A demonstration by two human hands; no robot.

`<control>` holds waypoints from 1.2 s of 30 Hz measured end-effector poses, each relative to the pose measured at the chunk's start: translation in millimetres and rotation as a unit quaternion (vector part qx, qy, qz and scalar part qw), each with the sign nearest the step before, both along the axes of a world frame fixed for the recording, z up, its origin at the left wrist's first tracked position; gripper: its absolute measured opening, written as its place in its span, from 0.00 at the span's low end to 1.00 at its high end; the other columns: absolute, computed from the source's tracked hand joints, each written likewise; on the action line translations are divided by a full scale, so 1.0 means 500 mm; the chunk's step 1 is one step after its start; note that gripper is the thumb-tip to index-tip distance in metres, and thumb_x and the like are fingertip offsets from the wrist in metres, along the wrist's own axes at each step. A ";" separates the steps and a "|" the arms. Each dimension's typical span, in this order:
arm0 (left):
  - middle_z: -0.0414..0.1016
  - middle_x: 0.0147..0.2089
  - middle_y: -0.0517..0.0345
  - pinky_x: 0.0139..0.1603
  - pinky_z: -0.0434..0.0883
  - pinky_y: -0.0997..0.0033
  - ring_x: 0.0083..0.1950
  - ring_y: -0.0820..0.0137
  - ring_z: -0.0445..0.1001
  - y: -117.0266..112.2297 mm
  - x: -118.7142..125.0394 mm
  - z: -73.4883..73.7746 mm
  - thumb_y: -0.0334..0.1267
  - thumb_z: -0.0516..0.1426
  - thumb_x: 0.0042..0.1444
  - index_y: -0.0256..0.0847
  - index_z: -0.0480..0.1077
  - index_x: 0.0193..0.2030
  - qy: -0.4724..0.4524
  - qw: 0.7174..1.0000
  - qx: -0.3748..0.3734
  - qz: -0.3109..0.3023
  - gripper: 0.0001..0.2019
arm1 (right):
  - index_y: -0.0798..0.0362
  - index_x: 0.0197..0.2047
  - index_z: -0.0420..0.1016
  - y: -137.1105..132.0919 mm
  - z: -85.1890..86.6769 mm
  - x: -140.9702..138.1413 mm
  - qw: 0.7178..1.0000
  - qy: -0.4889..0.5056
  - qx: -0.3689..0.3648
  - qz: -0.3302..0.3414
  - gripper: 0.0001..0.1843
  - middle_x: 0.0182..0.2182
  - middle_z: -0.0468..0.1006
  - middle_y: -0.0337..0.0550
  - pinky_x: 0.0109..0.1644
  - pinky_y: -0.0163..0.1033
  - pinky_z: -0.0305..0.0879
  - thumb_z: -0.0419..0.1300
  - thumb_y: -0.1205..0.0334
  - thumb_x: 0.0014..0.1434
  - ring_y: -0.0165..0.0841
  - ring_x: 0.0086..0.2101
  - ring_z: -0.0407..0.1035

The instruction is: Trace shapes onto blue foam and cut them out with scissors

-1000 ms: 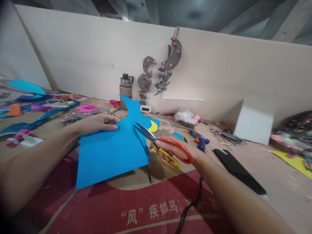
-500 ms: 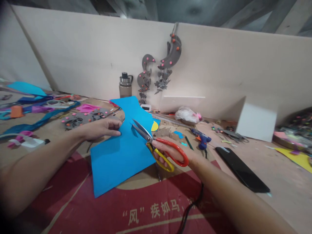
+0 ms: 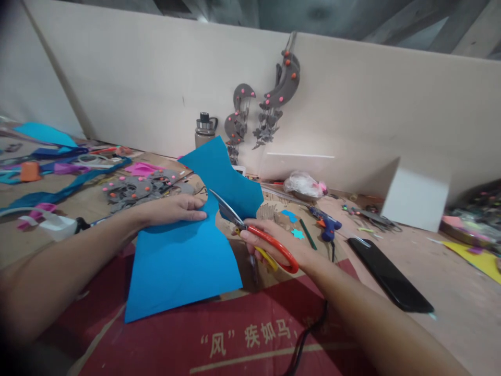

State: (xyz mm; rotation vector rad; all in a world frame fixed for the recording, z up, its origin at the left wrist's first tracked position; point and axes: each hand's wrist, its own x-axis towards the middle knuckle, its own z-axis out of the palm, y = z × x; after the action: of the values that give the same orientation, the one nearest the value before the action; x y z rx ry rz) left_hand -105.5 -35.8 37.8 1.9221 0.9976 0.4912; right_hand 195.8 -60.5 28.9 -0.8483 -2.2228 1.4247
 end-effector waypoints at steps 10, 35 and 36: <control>0.81 0.40 0.57 0.39 0.70 0.72 0.38 0.66 0.76 -0.012 0.000 0.018 0.55 0.60 0.58 0.41 0.78 0.39 0.043 0.999 -0.031 -0.010 0.18 | 0.52 0.32 0.65 -0.020 0.033 -0.021 0.990 -0.116 0.073 -0.028 0.26 0.24 0.72 0.38 0.27 0.35 0.64 0.53 0.37 0.66 0.30 0.24 0.70; 0.82 0.33 0.56 0.33 0.66 0.74 0.32 0.66 0.76 0.009 -0.002 -0.015 0.52 0.59 0.59 0.42 0.81 0.33 0.111 0.993 0.027 0.001 0.17 | 0.52 0.41 0.78 -0.017 0.067 0.061 0.938 -0.296 0.150 -0.099 0.24 0.30 0.79 0.44 0.30 0.36 0.66 0.55 0.40 0.65 0.35 0.28 0.74; 0.81 0.30 0.56 0.31 0.64 0.73 0.29 0.67 0.74 0.007 0.001 -0.014 0.52 0.57 0.60 0.41 0.81 0.32 0.119 0.990 0.065 0.024 0.18 | 0.52 0.42 0.80 -0.019 0.065 0.069 0.920 -0.320 0.203 -0.102 0.22 0.35 0.82 0.48 0.35 0.37 0.67 0.55 0.43 0.65 0.38 0.33 0.76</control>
State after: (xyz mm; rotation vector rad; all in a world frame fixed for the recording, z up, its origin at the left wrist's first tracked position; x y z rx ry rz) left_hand -104.8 -32.1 30.6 2.1127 1.1927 0.3662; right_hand 230.1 -69.8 61.2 -1.4836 -2.6394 0.5850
